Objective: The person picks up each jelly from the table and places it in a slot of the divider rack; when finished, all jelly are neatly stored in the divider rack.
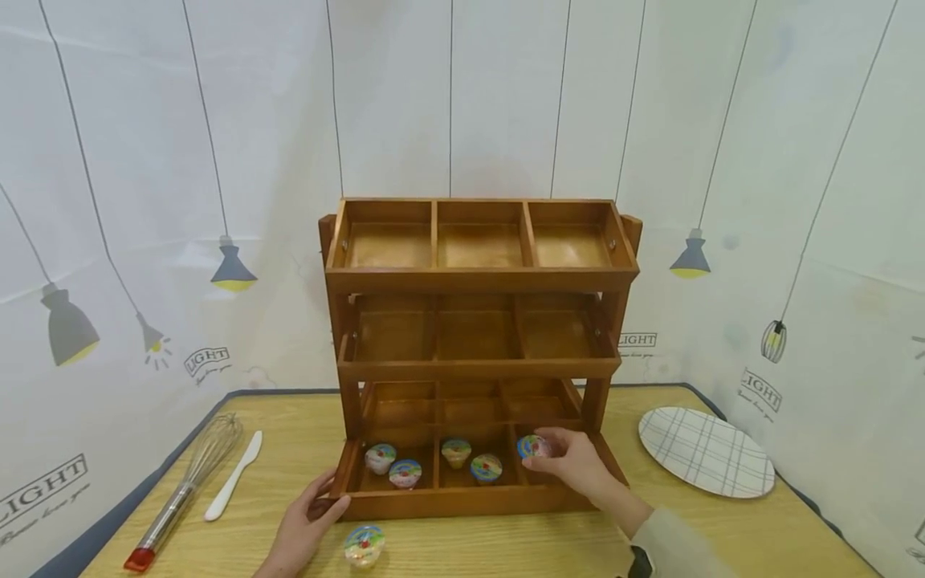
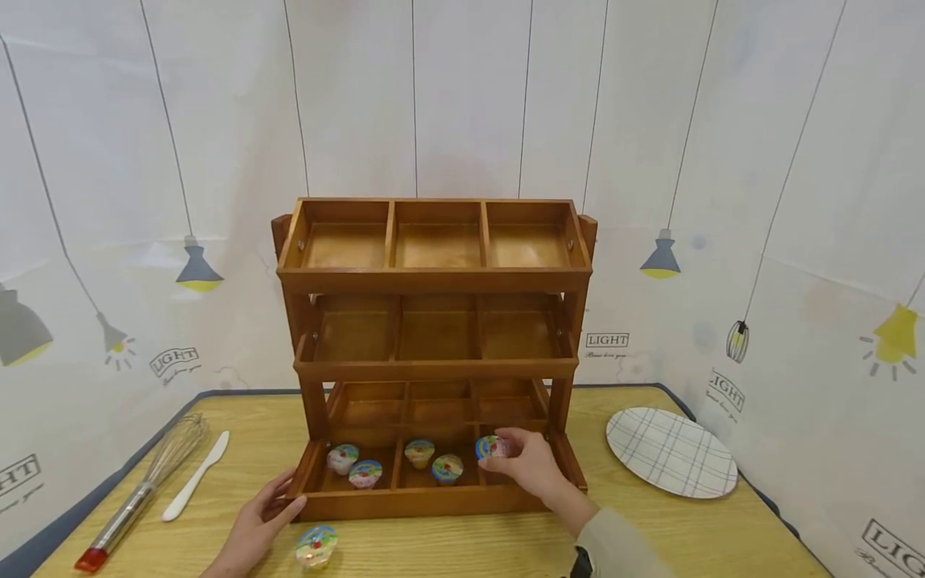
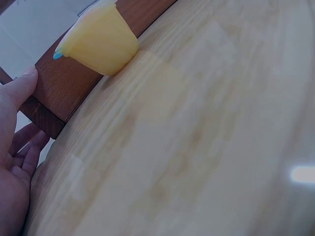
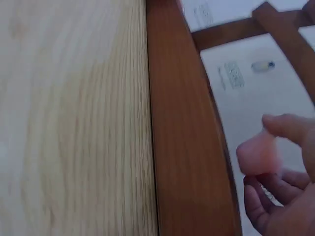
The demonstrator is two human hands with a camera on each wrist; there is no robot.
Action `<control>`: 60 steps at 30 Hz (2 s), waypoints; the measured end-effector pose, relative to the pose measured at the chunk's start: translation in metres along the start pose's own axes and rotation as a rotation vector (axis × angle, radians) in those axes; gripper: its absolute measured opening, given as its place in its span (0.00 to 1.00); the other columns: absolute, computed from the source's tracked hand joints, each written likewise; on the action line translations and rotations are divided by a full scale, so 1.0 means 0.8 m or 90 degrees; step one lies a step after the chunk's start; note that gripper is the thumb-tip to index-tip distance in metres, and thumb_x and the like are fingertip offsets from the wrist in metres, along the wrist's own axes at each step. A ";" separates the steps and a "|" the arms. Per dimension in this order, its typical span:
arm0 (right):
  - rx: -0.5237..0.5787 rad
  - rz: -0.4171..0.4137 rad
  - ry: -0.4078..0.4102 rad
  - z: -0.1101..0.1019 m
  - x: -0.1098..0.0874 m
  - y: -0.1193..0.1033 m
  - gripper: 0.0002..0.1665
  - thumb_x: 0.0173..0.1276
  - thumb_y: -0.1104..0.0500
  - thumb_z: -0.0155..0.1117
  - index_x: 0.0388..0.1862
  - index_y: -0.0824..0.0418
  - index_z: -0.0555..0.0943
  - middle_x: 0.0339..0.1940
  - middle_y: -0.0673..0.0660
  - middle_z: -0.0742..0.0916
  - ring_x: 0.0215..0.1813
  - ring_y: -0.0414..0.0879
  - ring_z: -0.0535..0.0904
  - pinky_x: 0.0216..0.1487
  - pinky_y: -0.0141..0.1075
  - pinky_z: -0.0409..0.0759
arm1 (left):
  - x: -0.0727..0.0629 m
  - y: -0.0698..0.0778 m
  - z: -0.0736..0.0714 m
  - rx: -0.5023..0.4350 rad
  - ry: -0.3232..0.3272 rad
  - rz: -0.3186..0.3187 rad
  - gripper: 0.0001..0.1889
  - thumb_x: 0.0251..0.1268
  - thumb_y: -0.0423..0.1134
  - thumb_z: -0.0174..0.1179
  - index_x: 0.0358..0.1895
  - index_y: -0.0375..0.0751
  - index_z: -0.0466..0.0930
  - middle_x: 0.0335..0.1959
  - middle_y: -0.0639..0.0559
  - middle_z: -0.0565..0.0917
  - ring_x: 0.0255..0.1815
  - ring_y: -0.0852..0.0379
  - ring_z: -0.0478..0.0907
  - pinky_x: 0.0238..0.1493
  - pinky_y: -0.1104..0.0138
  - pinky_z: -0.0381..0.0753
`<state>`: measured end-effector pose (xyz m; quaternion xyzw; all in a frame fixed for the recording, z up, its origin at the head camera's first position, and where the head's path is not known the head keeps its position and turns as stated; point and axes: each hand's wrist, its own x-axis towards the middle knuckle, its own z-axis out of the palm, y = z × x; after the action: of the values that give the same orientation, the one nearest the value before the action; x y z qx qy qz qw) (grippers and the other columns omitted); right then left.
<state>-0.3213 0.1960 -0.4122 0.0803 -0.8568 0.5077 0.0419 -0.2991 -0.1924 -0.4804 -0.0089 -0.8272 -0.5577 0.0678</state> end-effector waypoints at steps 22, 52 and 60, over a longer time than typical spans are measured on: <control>-0.182 0.061 0.036 0.006 0.046 0.040 0.25 0.43 0.59 0.72 0.41 0.70 0.79 0.38 0.60 0.84 0.45 0.56 0.78 0.42 0.46 0.77 | 0.001 -0.001 0.002 0.012 0.013 -0.001 0.32 0.55 0.50 0.58 0.63 0.44 0.62 0.58 0.37 0.71 0.48 0.51 0.76 0.43 0.68 0.77; -0.026 0.018 0.086 0.009 0.033 0.024 0.35 0.50 0.55 0.69 0.56 0.67 0.70 0.54 0.67 0.77 0.53 0.58 0.74 0.50 0.46 0.75 | 0.002 -0.006 0.002 -0.002 0.010 0.007 0.32 0.56 0.48 0.58 0.64 0.41 0.61 0.58 0.35 0.70 0.48 0.50 0.76 0.41 0.70 0.77; 0.197 -0.071 -0.025 0.066 -0.004 -0.015 0.27 0.54 0.58 0.66 0.51 0.68 0.72 0.46 0.68 0.80 0.40 0.41 0.79 0.40 0.30 0.78 | 0.001 -0.003 0.002 -0.010 0.010 0.013 0.32 0.56 0.47 0.58 0.64 0.41 0.61 0.57 0.34 0.70 0.47 0.50 0.76 0.42 0.68 0.77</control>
<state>-0.3151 0.1444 -0.4277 0.1435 -0.7632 0.6287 0.0405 -0.3001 -0.1920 -0.4835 -0.0132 -0.8221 -0.5636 0.0800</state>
